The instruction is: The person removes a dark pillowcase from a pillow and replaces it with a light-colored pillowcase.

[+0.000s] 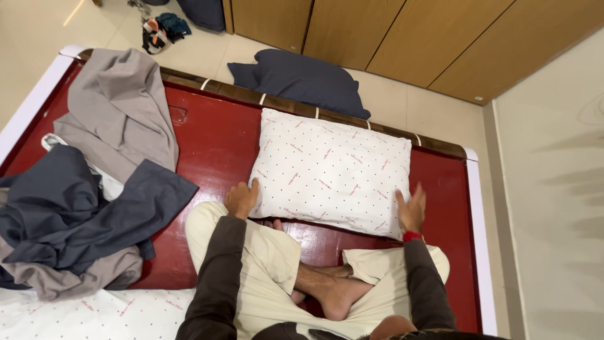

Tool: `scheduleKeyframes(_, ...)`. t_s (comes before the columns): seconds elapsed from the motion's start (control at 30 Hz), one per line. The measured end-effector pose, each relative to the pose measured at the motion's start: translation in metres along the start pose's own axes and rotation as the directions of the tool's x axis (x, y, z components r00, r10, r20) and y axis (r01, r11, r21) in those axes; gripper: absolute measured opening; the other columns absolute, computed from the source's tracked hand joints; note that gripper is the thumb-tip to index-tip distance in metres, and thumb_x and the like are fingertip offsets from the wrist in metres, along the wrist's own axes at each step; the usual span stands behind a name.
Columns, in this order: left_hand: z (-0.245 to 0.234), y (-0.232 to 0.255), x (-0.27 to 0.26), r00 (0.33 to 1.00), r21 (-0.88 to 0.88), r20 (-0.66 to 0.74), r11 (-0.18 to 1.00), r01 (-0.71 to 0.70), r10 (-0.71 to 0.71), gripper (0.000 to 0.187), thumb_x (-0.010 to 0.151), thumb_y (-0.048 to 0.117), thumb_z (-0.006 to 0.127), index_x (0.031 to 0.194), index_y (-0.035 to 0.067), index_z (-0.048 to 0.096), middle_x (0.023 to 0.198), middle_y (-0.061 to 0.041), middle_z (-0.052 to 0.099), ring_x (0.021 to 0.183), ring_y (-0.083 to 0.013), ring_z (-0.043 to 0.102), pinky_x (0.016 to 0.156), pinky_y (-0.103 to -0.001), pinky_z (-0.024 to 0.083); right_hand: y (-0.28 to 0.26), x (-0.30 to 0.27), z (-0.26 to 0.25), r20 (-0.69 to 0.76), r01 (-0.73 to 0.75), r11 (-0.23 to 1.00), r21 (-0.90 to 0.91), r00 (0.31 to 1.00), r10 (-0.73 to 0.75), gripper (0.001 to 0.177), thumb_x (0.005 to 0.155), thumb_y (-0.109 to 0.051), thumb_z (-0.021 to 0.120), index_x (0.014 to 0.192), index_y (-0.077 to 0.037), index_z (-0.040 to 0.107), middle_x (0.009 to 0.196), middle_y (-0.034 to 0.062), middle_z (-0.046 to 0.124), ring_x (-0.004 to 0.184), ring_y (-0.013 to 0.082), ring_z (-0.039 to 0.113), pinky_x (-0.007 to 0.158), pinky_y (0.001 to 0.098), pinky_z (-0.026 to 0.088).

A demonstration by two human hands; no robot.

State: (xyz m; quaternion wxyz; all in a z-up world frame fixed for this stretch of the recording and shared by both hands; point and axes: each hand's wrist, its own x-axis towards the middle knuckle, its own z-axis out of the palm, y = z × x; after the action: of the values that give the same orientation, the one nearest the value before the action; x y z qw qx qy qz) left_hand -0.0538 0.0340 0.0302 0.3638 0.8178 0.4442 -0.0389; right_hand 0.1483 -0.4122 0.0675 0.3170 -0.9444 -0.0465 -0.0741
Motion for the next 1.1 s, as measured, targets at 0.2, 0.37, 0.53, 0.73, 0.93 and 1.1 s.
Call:
scheduleKeyframes(0.2, 0.005, 0.004, 0.006, 0.961, -0.552, -0.119, 0.788, -0.274, 0.250, 0.057, 0.086, 0.044, 0.068, 0.122, -0.001, 0.066, 0.116, -0.025, 0.070, 0.113, -0.0413, 0.067, 0.097, -0.049, 0.051, 0.003, -0.039, -0.045, 0.552, -0.626, 0.619, 0.474, 0.759, 0.346, 0.082, 0.088, -0.041, 0.071, 0.151, 0.002, 0.041, 0.143, 0.0182, 0.059, 0.128, 0.0304, 0.058, 0.106, 0.0429, 0.046)
scheduleKeyframes(0.37, -0.011, 0.069, 0.061, 0.878, -0.259, -0.317, 0.858, -0.443, 0.358, 0.068, 0.082, 0.037, 0.074, 0.143, 0.014, 0.057, 0.131, -0.020, 0.058, 0.128, -0.0381, 0.050, 0.109, -0.050, 0.041, 0.004, -0.156, -0.053, 0.573, -0.607, 0.629, 0.486, 0.765, 0.294, 0.082, 0.092, -0.039, 0.068, 0.151, 0.005, 0.033, 0.135, 0.0223, 0.059, 0.121, 0.0309, 0.064, 0.099, 0.0435, 0.055)
scheduleKeyframes(0.53, 0.031, 0.110, 0.089, 0.877, 0.058, 0.140, 0.880, -0.471, 0.460, 0.069, 0.091, 0.061, 0.055, 0.151, 0.027, 0.047, 0.159, -0.011, 0.039, 0.147, -0.0361, 0.035, 0.116, -0.060, 0.028, 0.041, -0.267, -0.041, 0.862, -0.511, 0.851, -0.120, 0.371, 0.344, 0.054, 0.095, -0.029, 0.066, 0.137, 0.001, 0.050, 0.127, 0.0184, 0.067, 0.118, 0.0272, 0.067, 0.099, 0.0387, 0.054)
scheduleKeyframes(0.73, 0.085, 0.103, 0.058, 0.865, 0.098, 0.292, 0.886, -0.452, 0.409, 0.071, 0.098, 0.061, 0.046, 0.162, 0.040, 0.024, 0.174, -0.004, 0.007, 0.160, -0.0339, 0.012, 0.120, -0.069, 0.015, 0.003, -0.158, -0.087, 0.478, 0.176, 0.844, 0.507, 0.757, -0.445, 0.034, 0.098, -0.016, 0.060, 0.131, -0.005, 0.065, 0.125, 0.0103, 0.075, 0.120, 0.0223, 0.071, 0.104, 0.0338, 0.055)
scheduleKeyframes(0.93, 0.084, 0.079, 0.013, 0.751, 0.114, 0.200, 0.746, -0.656, 0.629, 0.070, 0.104, 0.056, 0.047, 0.166, 0.036, 0.021, 0.170, -0.017, 0.004, 0.150, -0.0496, 0.021, 0.121, -0.054, 0.026, -0.038, -0.073, -0.021, 0.706, 0.475, 0.824, -0.310, 0.695, -0.134, 0.080, 0.100, -0.052, 0.048, 0.164, -0.013, 0.021, 0.162, 0.0384, 0.019, 0.143, 0.0508, 0.025, 0.110, 0.0611, 0.029)
scheduleKeyframes(1.1, 0.012, 0.006, -0.079, 0.684, -0.151, 0.038, 0.681, -0.717, 0.729, 0.059, 0.095, 0.034, 0.061, 0.151, 0.019, 0.047, 0.156, -0.017, 0.046, 0.140, -0.0389, 0.052, 0.115, -0.048, 0.043, -0.025, -0.079, -0.035, 0.745, 0.424, 0.903, -0.073, 0.625, -0.233, 0.072, 0.103, -0.054, 0.041, 0.162, -0.016, 0.027, 0.154, 0.0295, 0.039, 0.145, 0.0439, 0.038, 0.116, 0.0505, 0.035)
